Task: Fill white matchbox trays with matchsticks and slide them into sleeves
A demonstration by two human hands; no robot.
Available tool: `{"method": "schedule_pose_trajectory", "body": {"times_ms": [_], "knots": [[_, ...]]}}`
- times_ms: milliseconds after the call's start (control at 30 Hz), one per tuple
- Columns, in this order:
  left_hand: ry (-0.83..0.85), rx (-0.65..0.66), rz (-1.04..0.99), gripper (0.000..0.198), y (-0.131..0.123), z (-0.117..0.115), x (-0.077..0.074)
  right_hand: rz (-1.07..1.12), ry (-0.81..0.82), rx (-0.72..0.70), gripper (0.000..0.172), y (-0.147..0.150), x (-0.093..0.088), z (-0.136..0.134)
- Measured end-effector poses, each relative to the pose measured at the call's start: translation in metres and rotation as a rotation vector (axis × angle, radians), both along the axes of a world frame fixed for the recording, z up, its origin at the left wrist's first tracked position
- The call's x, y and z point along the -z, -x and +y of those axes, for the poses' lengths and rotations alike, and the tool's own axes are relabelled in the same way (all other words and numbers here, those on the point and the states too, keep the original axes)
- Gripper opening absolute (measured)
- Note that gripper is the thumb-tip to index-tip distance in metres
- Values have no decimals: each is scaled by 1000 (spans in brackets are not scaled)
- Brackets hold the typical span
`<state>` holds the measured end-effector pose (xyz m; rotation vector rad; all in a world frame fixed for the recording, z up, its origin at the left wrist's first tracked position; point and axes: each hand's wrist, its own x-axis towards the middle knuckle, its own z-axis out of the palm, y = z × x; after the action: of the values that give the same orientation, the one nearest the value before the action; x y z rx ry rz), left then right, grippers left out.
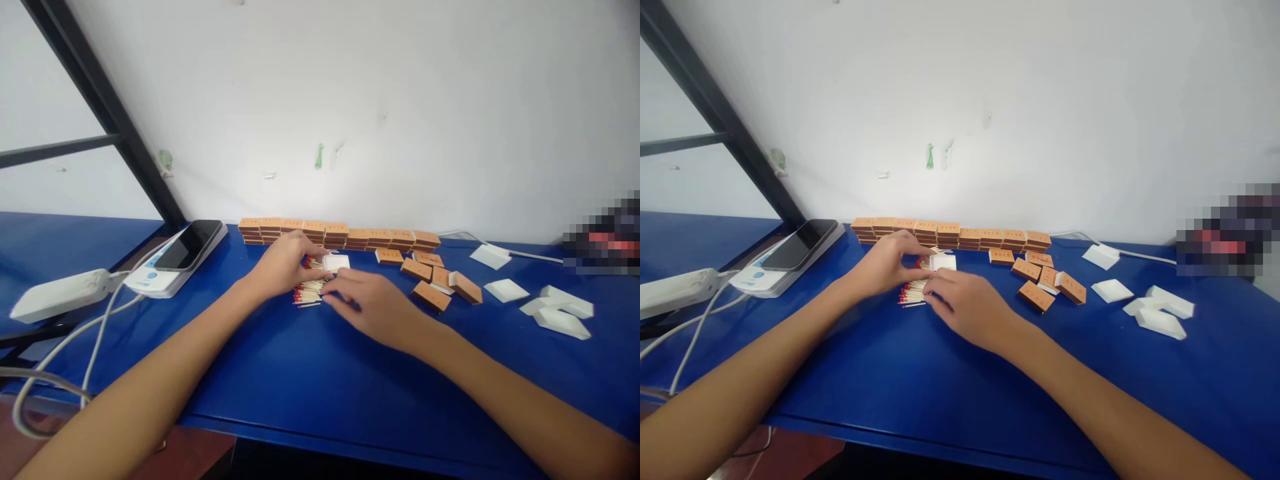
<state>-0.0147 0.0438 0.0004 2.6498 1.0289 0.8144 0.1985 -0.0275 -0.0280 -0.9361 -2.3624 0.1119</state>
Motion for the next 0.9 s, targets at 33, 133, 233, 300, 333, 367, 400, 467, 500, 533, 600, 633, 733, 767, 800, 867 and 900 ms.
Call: {"method": "schedule_pose_trajectory", "body": {"times_ms": [33,133,233,300,333,367,400,467,500,533,600,633,733,767,800,867,900], "knots": [[-4,-9,5,30,0,0,0,-28,15,-40,16,4,5,-1],[-14,-6,19,36,0,0,1,-112,63,-78,20,14,17,-3],[-16,0,30,41,0,-1,1,-128,99,-62,22,18,20,-3],[-17,-2,30,40,0,-2,1,-119,112,-41,22,19,20,-3],[-19,-2,28,39,0,-2,1,-118,116,-31,22,19,19,-3],[-21,0,25,39,0,-2,1,-117,118,-23,21,19,19,-4],[-23,3,23,39,0,-2,1,-115,118,-17,21,19,19,-4],[-22,8,19,38,0,-1,1,-107,120,-17,21,20,19,-3],[-20,9,18,38,0,-1,1,-100,124,-21,20,20,19,-3],[-18,9,19,38,-1,-1,1,-93,130,-25,20,21,19,-3],[-17,3,19,37,-1,-1,1,-78,155,-21,17,22,18,-2],[-17,0,19,37,-1,-2,1,-74,174,-13,15,22,17,-2],[-16,2,29,36,-1,-2,1,-80,248,27,12,22,13,-4],[-16,2,34,36,-1,-2,0,-87,270,36,12,22,11,-5],[-17,0,41,35,-1,-2,0,-95,288,36,12,20,9,-6],[-20,-11,59,35,0,-1,0,-106,301,23,11,15,3,-8],[-19,-17,69,35,0,-1,-1,-105,288,19,11,11,-1,-7]]}}
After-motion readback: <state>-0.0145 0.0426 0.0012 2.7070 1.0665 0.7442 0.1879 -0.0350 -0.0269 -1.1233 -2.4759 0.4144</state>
